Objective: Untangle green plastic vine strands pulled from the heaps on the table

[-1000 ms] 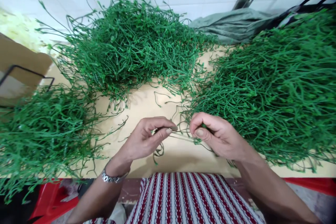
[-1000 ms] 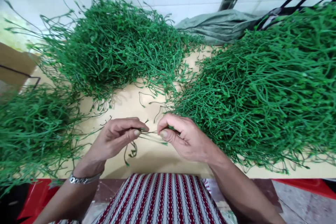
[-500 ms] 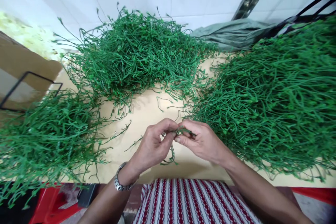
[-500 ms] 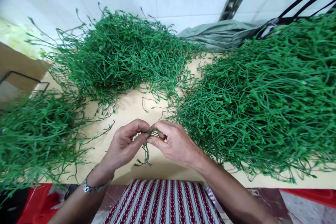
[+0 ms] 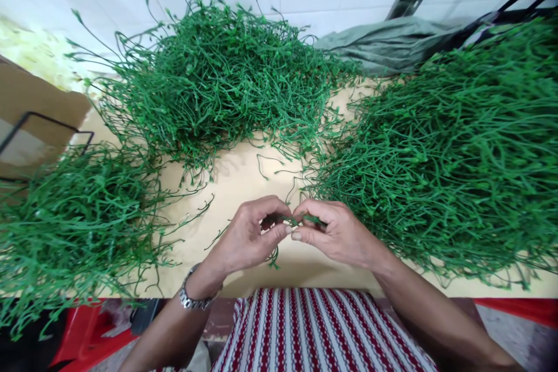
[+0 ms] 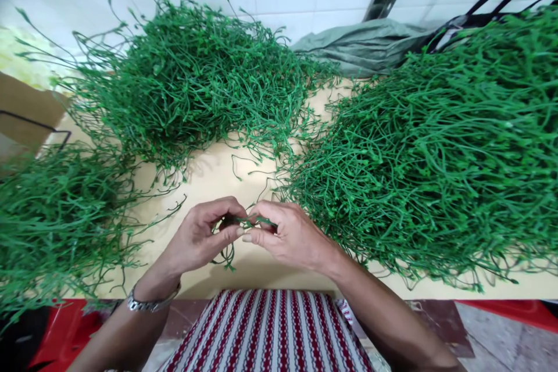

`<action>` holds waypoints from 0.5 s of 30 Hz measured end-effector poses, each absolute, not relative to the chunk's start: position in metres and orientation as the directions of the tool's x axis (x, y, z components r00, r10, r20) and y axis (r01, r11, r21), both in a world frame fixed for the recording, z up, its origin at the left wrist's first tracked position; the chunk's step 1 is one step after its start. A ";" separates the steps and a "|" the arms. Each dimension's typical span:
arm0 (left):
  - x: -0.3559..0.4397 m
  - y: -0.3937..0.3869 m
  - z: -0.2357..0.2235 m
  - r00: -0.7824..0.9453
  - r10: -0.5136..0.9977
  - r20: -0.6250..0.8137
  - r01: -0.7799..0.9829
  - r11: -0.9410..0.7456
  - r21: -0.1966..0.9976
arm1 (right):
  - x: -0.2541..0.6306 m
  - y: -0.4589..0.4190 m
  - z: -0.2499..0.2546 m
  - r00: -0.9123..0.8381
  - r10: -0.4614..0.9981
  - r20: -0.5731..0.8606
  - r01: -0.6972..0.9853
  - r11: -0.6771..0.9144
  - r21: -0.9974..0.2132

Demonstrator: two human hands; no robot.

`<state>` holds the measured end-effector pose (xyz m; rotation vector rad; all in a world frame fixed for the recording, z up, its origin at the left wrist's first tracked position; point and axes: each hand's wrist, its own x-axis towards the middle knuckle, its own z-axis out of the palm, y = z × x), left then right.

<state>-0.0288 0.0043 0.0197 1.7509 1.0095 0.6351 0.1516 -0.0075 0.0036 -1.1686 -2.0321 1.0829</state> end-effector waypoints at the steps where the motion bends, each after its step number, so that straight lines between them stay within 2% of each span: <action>1: -0.029 0.004 0.019 0.529 0.848 -0.019 0.339 -0.191 0.921 | 0.153 -0.008 0.002 -0.489 0.871 0.060 0.409 0.289 -0.866; 5: -0.028 0.002 0.017 0.529 0.848 0.032 0.355 -0.256 0.899 | 0.154 -0.009 -0.002 -0.516 0.854 0.065 0.338 0.273 -0.901; 10: -0.022 -0.004 0.016 0.515 0.853 0.090 0.501 -0.384 0.776 | 0.150 -0.013 -0.004 -0.478 0.875 0.082 0.434 0.316 -0.844; 15: -0.021 -0.004 0.017 0.556 0.829 0.063 0.581 -0.442 0.683 | 0.147 -0.015 -0.005 -0.506 0.854 0.122 0.456 0.385 -0.802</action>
